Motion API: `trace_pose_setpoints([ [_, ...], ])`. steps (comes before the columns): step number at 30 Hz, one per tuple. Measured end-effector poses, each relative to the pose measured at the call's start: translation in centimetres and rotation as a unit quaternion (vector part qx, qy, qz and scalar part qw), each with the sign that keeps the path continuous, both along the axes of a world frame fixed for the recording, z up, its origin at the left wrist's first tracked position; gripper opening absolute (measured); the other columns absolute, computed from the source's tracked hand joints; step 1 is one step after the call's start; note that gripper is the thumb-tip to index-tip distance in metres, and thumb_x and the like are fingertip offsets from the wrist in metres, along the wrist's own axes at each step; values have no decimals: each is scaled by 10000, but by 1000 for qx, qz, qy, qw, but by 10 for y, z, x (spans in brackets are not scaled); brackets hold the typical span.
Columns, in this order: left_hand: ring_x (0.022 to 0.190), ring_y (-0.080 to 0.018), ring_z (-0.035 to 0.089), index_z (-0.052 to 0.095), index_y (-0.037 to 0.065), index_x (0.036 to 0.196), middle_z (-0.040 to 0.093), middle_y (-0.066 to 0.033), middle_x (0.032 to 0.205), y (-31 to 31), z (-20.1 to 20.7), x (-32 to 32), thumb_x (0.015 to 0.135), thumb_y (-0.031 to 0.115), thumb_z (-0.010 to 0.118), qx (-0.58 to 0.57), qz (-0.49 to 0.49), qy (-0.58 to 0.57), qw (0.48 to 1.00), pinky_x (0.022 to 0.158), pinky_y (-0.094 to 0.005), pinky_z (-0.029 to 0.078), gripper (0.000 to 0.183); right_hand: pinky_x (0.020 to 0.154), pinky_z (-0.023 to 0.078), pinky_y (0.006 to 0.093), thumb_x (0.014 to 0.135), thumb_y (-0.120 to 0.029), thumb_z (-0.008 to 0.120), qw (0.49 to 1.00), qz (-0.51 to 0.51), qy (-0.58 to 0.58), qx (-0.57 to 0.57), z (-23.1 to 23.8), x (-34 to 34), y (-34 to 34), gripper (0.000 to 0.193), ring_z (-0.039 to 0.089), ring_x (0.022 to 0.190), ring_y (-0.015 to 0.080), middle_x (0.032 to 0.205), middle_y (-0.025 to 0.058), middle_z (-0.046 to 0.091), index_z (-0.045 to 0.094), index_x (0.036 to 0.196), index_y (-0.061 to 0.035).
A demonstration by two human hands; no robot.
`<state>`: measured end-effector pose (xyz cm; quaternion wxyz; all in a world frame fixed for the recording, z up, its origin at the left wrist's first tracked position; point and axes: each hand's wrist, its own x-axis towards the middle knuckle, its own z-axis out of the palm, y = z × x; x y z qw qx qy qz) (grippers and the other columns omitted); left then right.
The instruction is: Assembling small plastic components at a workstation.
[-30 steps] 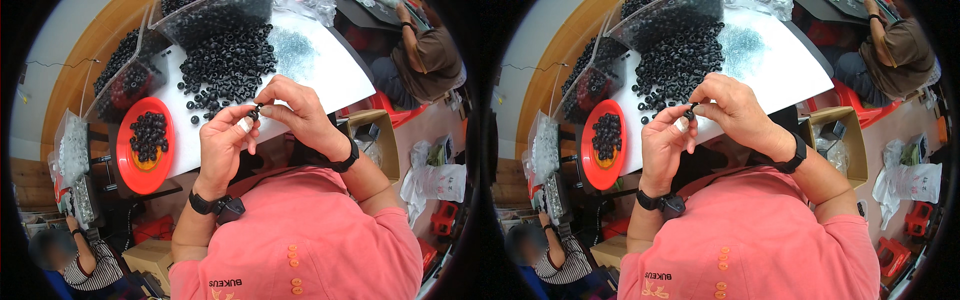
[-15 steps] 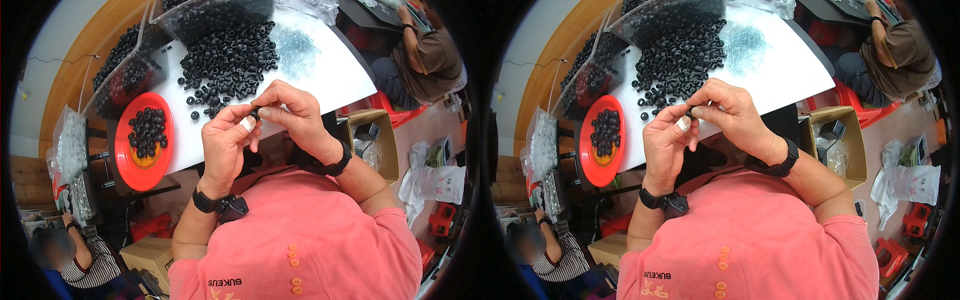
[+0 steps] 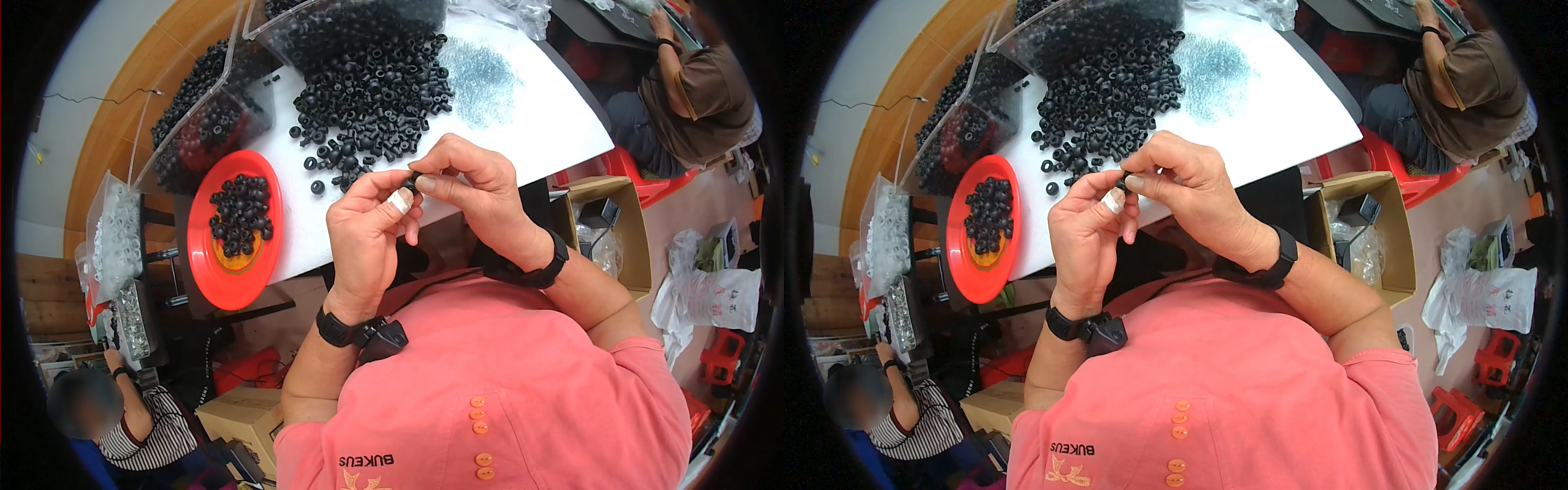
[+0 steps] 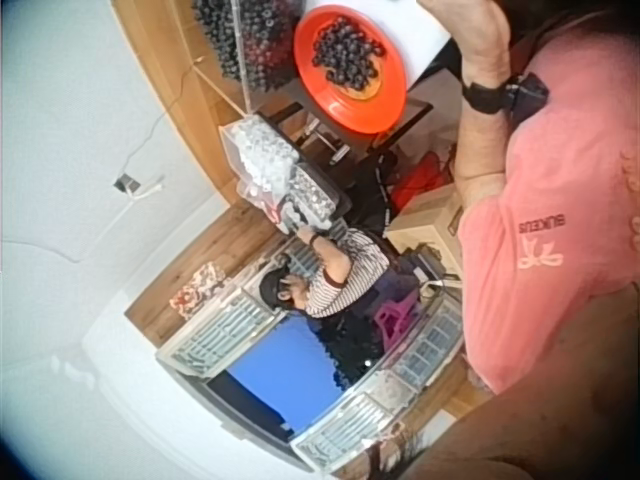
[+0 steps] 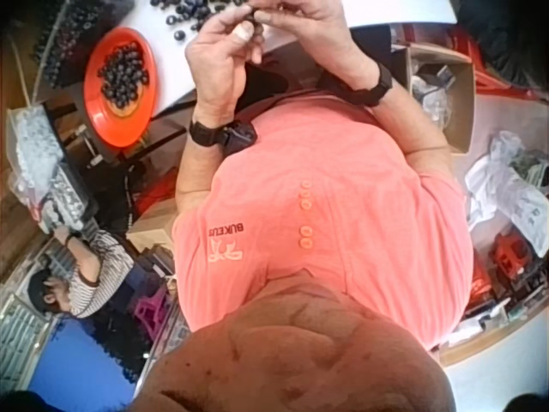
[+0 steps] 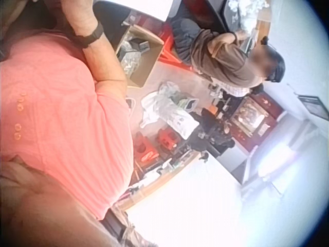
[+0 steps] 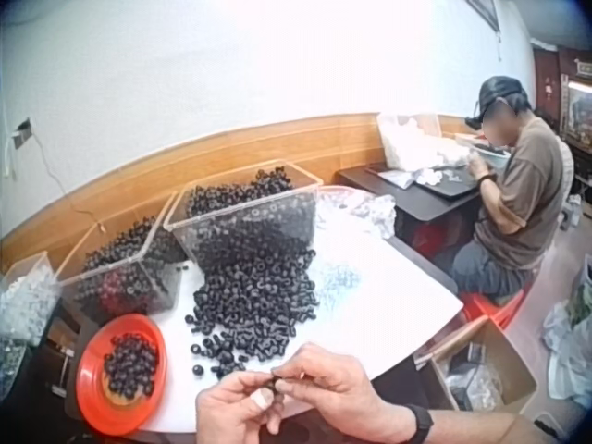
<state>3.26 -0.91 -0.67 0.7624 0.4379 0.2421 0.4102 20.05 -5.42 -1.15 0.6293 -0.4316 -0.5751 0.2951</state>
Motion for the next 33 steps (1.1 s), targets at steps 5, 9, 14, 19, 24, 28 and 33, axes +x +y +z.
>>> trace_pose_setpoints([
  [5,729,-184,645,632,-77,1152,690,-148,907,-1,0,1,942,4,643,-6,13,10,1000,563,-268,502,226,639,472,288,873,-1,694,1000,-11,11,-20,3,-4,-4,82,623,743,155,819,52,624,697,953,-15],
  [9,724,-177,647,631,-78,1149,692,-147,906,-3,0,3,939,-3,642,5,18,26,1000,562,-262,502,223,629,496,341,838,37,685,984,-82,-157,17,15,-1,-6,85,644,720,234,813,95,627,668,913,-1],
  [14,721,-155,646,636,-74,1144,697,-143,913,-5,-1,6,932,-25,641,25,30,51,998,558,-253,495,218,623,500,385,825,39,668,981,-85,-176,8,15,2,-6,75,643,724,304,809,119,627,635,877,-3],
  [19,716,-118,620,650,-75,1110,691,-112,937,-7,-1,7,929,-64,619,40,29,52,997,533,-227,476,184,629,499,424,822,35,656,945,-127,-296,56,17,1,-5,90,638,723,335,788,124,608,597,868,-15],
  [24,693,-128,621,648,-80,1104,691,-127,905,-5,2,6,932,-66,610,16,30,60,998,518,-229,469,177,607,479,436,748,-28,718,967,-98,-222,73,-4,2,3,189,611,705,333,775,127,584,561,853,-24],
  [28,689,-138,626,641,-81,1111,690,-138,900,-4,5,5,942,-63,590,-7,22,44,999,515,-233,472,177,605,464,429,693,-57,739,972,-84,-201,86,-4,1,4,245,591,712,328,786,126,571,554,850,-23],
  [33,685,-154,637,625,-80,1110,691,-143,896,-5,4,4,959,-48,562,-27,17,23,999,524,-246,487,167,646,459,422,658,-38,718,910,-153,-341,178,5,-7,0,262,571,741,328,822,141,555,539,848,-25],
])
